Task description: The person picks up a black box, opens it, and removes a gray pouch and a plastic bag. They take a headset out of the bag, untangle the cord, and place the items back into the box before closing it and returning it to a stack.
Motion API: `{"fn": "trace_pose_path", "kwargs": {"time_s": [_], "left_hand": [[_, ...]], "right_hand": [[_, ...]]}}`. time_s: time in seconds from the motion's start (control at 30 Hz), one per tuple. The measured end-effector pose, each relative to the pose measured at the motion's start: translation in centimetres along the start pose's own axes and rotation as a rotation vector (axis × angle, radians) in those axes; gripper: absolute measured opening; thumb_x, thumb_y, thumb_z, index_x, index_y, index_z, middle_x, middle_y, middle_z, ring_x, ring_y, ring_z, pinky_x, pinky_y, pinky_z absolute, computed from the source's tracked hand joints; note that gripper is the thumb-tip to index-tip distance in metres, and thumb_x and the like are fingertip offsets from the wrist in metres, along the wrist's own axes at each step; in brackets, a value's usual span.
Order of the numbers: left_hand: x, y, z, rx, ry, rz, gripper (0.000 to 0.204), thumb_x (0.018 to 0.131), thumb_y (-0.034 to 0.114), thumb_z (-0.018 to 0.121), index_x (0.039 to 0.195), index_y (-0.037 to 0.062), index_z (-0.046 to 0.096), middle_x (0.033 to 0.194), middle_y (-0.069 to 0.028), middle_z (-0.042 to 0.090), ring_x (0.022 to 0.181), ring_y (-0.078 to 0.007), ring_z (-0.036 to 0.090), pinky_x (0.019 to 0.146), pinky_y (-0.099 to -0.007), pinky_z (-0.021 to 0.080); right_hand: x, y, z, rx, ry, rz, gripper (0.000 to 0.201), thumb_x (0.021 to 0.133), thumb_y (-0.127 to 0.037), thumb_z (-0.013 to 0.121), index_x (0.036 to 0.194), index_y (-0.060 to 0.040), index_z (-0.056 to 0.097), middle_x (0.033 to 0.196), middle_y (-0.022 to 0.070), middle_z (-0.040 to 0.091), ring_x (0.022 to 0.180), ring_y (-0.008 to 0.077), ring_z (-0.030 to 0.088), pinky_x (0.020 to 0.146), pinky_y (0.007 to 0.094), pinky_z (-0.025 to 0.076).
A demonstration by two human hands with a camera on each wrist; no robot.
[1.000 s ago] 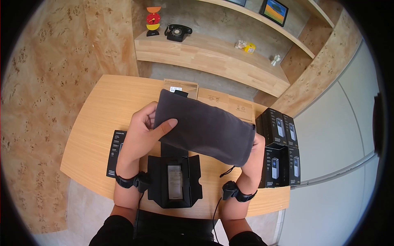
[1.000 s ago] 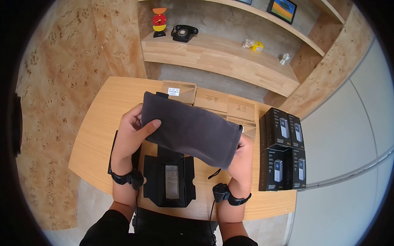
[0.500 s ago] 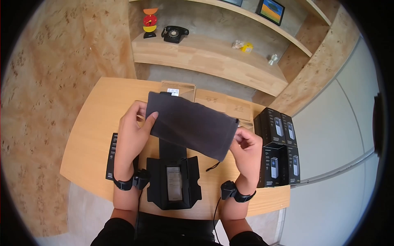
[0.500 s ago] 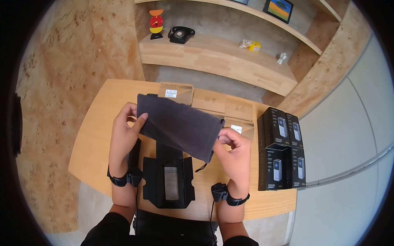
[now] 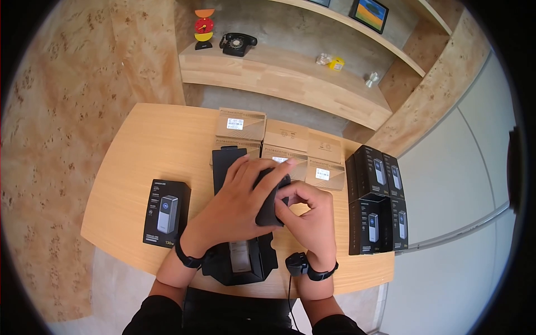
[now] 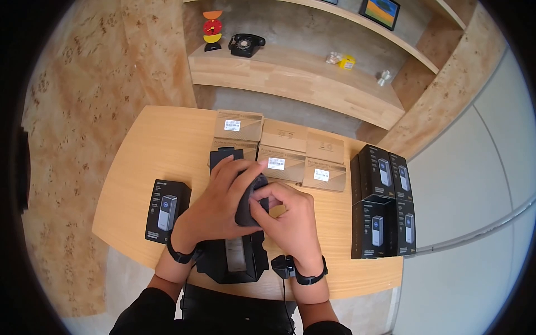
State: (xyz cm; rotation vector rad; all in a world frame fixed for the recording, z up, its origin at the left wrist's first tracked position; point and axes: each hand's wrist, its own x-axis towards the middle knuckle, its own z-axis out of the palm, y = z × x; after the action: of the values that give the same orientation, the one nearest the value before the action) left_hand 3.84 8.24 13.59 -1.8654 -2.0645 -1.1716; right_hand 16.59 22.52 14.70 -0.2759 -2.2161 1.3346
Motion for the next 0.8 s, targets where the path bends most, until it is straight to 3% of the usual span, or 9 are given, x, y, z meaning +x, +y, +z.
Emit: {"fn": "trace_pose_path", "kwargs": {"time_s": [0.13,0.33,0.53,0.8], "left_hand": [[-0.4,-0.9,0.0,-0.083,0.073,0.003,0.113,0.066,0.016,0.093,0.161,0.0075,0.034,0.141,-0.0177,0.057,0.128,-0.0413,0.054,0.114,-0.0533,0.042],[-0.3,-0.9,-1.2,-0.073,0.033,-0.102,0.109,0.066,0.014,0.093,0.160,0.0075,0.037,0.134,-0.0203,0.058,0.126,-0.0415,0.056,0.107,-0.0475,0.048],[-0.4,-0.7,-1.7,-0.060,0.012,-0.150,0.111,0.065,0.014,0.094,0.161,0.0111,0.038,0.134,-0.0196,0.058,0.125,-0.0420,0.056,0.107,-0.0467,0.048],[-0.6,-0.6,-1.6,-0.045,0.013,-0.143,0.108,0.066,0.017,0.094,0.160,0.0108,0.041,0.133,-0.0206,0.056,0.124,-0.0422,0.056,0.107,-0.0469,0.048]], "right_hand": [[-0.1,0.0,0.0,0.126,-0.011,0.035,0.011,0.085,0.000,0.082,0.091,0.0019,0.073,0.088,0.0078,0.074,0.080,0.0139,0.074,0.071,0.0263,0.058],[0.4,0.0,-0.1,0.145,0.048,-0.021,0.016,0.084,-0.001,0.085,0.089,0.0031,0.071,0.112,0.0103,0.070,0.084,0.0153,0.073,0.073,0.0271,0.058],[0.5,0.6,-0.6,0.129,0.094,-0.048,0.017,0.084,0.000,0.085,0.085,0.0020,0.068,0.110,0.0098,0.070,0.082,0.0127,0.069,0.074,0.0258,0.057],[0.3,0.3,0.0,0.129,0.090,-0.053,0.011,0.087,0.000,0.081,0.093,0.0022,0.072,0.115,0.0101,0.070,0.081,0.0128,0.068,0.073,0.0256,0.055]]}}
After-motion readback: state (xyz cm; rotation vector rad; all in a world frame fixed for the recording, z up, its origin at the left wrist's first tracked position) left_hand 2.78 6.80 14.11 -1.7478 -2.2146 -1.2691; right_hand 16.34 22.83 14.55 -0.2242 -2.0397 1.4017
